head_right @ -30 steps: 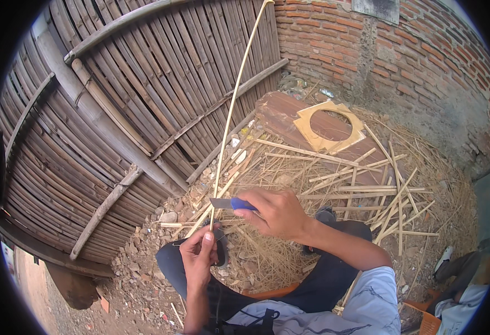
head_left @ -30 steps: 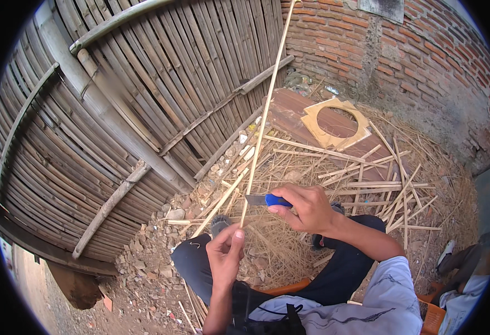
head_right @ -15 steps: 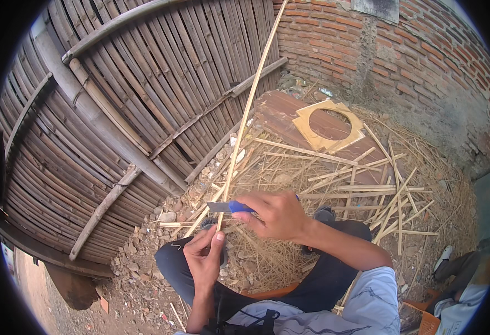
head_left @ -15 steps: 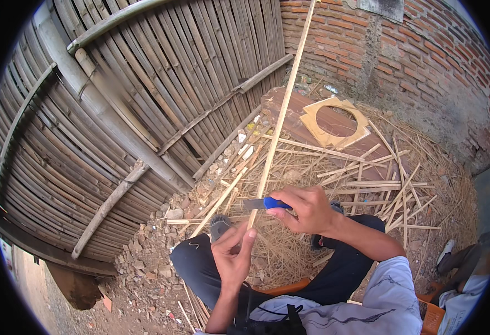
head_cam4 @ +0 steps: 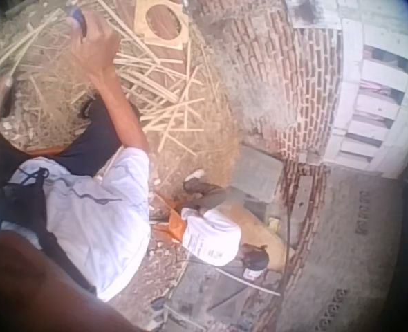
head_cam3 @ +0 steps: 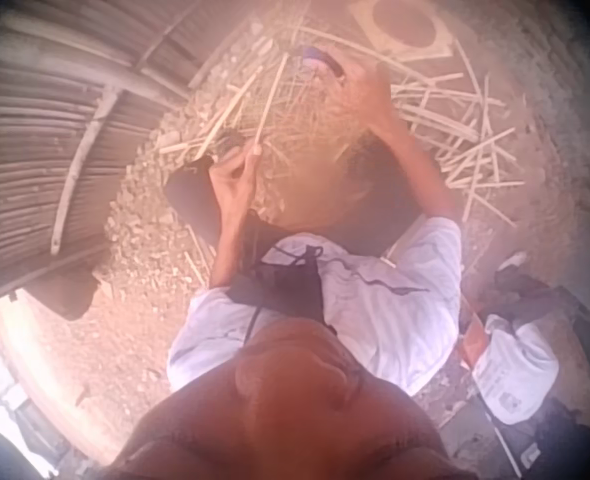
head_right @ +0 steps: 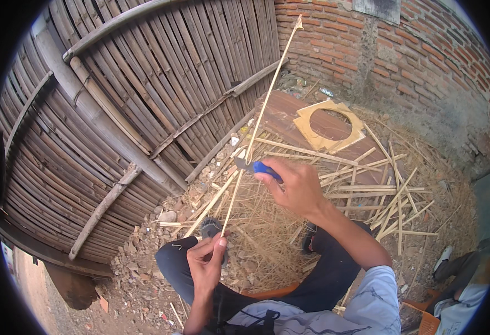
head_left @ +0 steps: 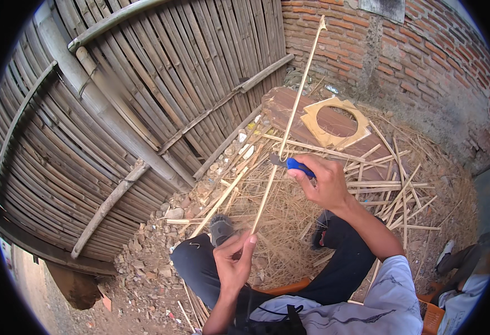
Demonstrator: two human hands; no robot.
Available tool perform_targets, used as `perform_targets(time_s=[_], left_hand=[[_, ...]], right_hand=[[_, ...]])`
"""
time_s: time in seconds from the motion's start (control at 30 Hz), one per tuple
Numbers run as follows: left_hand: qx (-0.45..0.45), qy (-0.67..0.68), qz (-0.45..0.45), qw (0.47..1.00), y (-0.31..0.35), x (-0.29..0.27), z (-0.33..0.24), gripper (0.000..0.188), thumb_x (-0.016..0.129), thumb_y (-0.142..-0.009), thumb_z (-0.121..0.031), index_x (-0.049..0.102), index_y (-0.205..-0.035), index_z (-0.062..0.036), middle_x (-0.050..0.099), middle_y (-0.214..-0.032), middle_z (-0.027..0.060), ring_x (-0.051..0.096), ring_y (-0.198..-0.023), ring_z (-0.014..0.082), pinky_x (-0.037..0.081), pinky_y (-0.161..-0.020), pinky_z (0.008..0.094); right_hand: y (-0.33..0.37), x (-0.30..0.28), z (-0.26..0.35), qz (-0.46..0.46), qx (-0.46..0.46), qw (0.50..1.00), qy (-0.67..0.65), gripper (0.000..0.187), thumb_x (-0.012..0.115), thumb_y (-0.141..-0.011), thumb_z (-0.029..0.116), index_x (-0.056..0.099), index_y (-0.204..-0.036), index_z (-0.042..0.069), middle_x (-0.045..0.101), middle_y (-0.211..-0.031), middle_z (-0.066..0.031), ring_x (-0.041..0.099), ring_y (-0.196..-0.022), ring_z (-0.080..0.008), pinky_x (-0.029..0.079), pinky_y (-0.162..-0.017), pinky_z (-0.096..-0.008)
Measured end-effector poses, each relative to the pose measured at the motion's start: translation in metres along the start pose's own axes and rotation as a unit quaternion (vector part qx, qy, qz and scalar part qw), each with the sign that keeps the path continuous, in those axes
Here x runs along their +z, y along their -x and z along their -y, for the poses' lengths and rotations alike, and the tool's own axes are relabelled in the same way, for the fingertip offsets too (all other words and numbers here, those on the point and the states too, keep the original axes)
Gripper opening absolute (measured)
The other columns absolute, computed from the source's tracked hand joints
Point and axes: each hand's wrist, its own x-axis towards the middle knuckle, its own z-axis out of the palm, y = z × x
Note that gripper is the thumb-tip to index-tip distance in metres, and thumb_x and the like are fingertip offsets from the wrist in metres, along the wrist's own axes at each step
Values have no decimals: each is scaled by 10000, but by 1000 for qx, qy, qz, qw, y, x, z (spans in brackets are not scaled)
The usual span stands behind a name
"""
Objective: The person sits on the ground and uses a blue utility knife to shave a long, thin bamboo strip. They hold the strip with their left hand and repeatedly scrape the blade along its length to smooth the surface, occasionally rotating the strip to work on different sides.
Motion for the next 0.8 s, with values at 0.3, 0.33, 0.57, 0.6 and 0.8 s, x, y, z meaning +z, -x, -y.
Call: perform_targets(time_s=[0.3, 0.33, 0.57, 0.6, 0.8], left_hand=[[-36, 7, 79, 996, 5, -26, 23, 258, 717, -1064, -113, 776, -1269, 32, 648, -828, -23, 519, -711, 22, 441, -632, 207], [-48, 18, 91, 995, 5, -28, 27, 272, 711, -1067, -110, 759, -1294, 33, 653, -835, -22, 523, -716, 20, 444, -638, 204], [-23, 17, 197, 980, -8, -23, -2, 412, 646, -1103, -120, 574, -1485, 16, 650, -921, 9, 575, -700, 57, 480, -634, 226], [-23, 35, 205, 978, -12, -19, -5, 420, 642, -1107, -128, 565, -1494, 16, 651, -931, 18, 581, -697, 66, 485, -631, 231], [-49, 105, 203, 972, -38, 12, -27, 439, 600, -1138, -194, 544, -1518, 18, 675, -953, 51, 600, -678, 82, 487, -599, 237]], right_hand=[[-2, -17, -20, -8, 13, 1000, 11, 302, 793, -993, 256, 756, -1128, -11, 799, -926, -156, 786, -734, -269, 600, -635, -364], [-4, -18, -17, -17, 9, 1000, 12, 300, 792, -994, 256, 755, -1126, -11, 799, -924, -155, 785, -731, -267, 599, -631, -363], [-7, -23, -14, -20, 15, 1000, 16, 285, 792, -992, 243, 752, -1129, -4, 799, -944, -154, 789, -737, -265, 601, -629, -353], [-7, -23, -13, -18, 13, 1000, 15, 286, 793, -990, 241, 752, -1133, -3, 799, -946, -154, 788, -737, -264, 600, -628, -352], [-4, -16, -12, -7, -13, 1000, 20, 288, 799, -982, 235, 748, -1140, 0, 797, -962, -144, 789, -745, -262, 600, -628, -352]])
